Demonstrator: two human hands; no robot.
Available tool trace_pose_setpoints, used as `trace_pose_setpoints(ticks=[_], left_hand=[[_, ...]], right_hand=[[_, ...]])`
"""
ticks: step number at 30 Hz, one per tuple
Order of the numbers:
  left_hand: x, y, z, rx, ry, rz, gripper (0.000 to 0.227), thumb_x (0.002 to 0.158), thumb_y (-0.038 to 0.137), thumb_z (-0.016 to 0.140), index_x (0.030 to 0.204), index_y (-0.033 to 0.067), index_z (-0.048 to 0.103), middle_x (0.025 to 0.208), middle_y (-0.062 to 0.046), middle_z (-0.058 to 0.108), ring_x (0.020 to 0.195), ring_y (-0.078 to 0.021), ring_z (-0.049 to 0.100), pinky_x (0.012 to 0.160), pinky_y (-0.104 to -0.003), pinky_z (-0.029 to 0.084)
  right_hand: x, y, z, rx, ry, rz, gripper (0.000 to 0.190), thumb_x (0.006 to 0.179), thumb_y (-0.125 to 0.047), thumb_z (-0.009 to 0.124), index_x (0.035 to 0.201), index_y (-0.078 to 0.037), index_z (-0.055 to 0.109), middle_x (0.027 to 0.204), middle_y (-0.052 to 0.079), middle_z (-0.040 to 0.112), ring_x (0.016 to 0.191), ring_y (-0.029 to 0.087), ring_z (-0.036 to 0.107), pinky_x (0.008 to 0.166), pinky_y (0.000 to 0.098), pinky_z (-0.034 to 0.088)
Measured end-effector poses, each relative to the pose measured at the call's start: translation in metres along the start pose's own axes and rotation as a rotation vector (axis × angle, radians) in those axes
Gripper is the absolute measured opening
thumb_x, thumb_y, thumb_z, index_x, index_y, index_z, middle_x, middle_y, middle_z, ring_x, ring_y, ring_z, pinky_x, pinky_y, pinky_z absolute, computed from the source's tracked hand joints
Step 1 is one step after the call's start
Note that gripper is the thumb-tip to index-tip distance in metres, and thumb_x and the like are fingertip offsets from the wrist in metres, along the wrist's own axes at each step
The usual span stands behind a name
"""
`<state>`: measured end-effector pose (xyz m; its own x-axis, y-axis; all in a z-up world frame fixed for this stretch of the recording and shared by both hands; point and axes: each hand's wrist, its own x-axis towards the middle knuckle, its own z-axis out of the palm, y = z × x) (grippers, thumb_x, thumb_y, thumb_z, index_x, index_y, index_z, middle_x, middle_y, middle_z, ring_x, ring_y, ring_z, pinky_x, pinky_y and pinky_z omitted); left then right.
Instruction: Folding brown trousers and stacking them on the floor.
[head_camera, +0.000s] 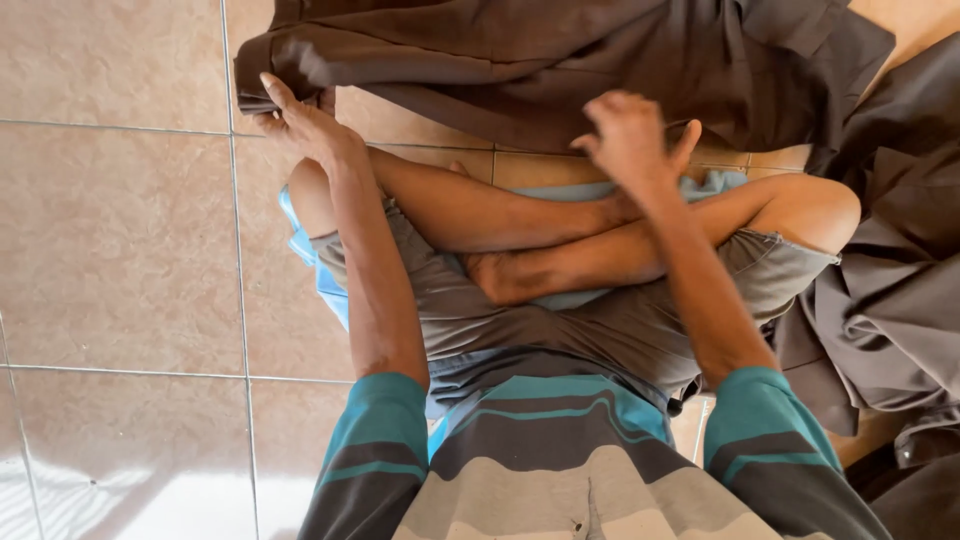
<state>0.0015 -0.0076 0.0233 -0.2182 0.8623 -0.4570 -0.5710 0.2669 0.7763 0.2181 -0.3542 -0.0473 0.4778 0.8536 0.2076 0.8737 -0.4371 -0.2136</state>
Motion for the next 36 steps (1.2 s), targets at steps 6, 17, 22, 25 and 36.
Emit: trace_pose_setpoints(ticks=[6, 17, 22, 25, 36], left_hand=[[0.011, -0.005, -0.008, -0.047, -0.003, 0.011, 0.099, 0.076, 0.034, 0.066, 0.159, 0.0056, 0.02, 0.143, -0.031, 0.05, 0.118, -0.043, 0.061, 0.085, -0.054, 0.063], [-0.01, -0.005, -0.007, 0.07, -0.104, 0.08, 0.068, 0.079, 0.042, 0.072, 0.136, 0.0115, 0.052, 0.133, -0.023, 0.065, 0.119, -0.0398, 0.068, 0.077, -0.05, 0.065], [-0.029, -0.002, -0.007, 0.165, -0.158, 0.143, 0.049, 0.084, 0.038, 0.071, 0.121, 0.0082, 0.06, 0.121, -0.019, 0.071, 0.11, -0.0323, 0.071, 0.067, -0.042, 0.063], [-0.025, -0.01, -0.01, 0.157, -0.204, 0.175, 0.043, 0.085, 0.037, 0.073, 0.115, 0.0085, 0.061, 0.114, -0.018, 0.072, 0.102, -0.0301, 0.072, 0.059, -0.04, 0.063], [-0.022, -0.007, -0.008, 0.109, -0.201, 0.104, 0.04, 0.082, 0.034, 0.075, 0.107, 0.0071, 0.06, 0.103, -0.015, 0.069, 0.098, -0.0263, 0.069, 0.062, -0.044, 0.065]], right_hand=[[-0.002, 0.006, 0.03, -0.002, -0.159, -0.071, 0.017, 0.067, -0.008, 0.065, 0.082, -0.014, 0.069, 0.078, 0.008, 0.07, 0.065, 0.034, 0.067, 0.06, 0.0447, 0.05], [0.107, -0.155, 0.028, -0.062, 0.225, -0.144, 0.086, 0.076, -0.035, 0.1, 0.14, -0.004, 0.053, 0.141, 0.019, 0.055, 0.12, 0.032, 0.058, 0.094, 0.0491, 0.044], [0.161, -0.206, 0.046, -0.165, 0.306, -0.165, 0.073, 0.074, -0.012, 0.085, 0.139, -0.007, 0.052, 0.132, 0.016, 0.057, 0.104, 0.029, 0.063, 0.097, 0.0537, 0.046], [0.177, -0.167, 0.053, -0.273, 0.418, -0.044, 0.059, 0.061, -0.001, 0.074, 0.117, -0.01, 0.058, 0.102, 0.01, 0.061, 0.076, 0.027, 0.062, 0.075, 0.0453, 0.044], [0.123, 0.037, 0.049, -0.415, 0.461, 0.244, 0.061, 0.044, -0.011, 0.078, 0.1, -0.015, 0.054, 0.086, 0.004, 0.058, 0.069, 0.03, 0.06, 0.059, 0.0433, 0.04]])
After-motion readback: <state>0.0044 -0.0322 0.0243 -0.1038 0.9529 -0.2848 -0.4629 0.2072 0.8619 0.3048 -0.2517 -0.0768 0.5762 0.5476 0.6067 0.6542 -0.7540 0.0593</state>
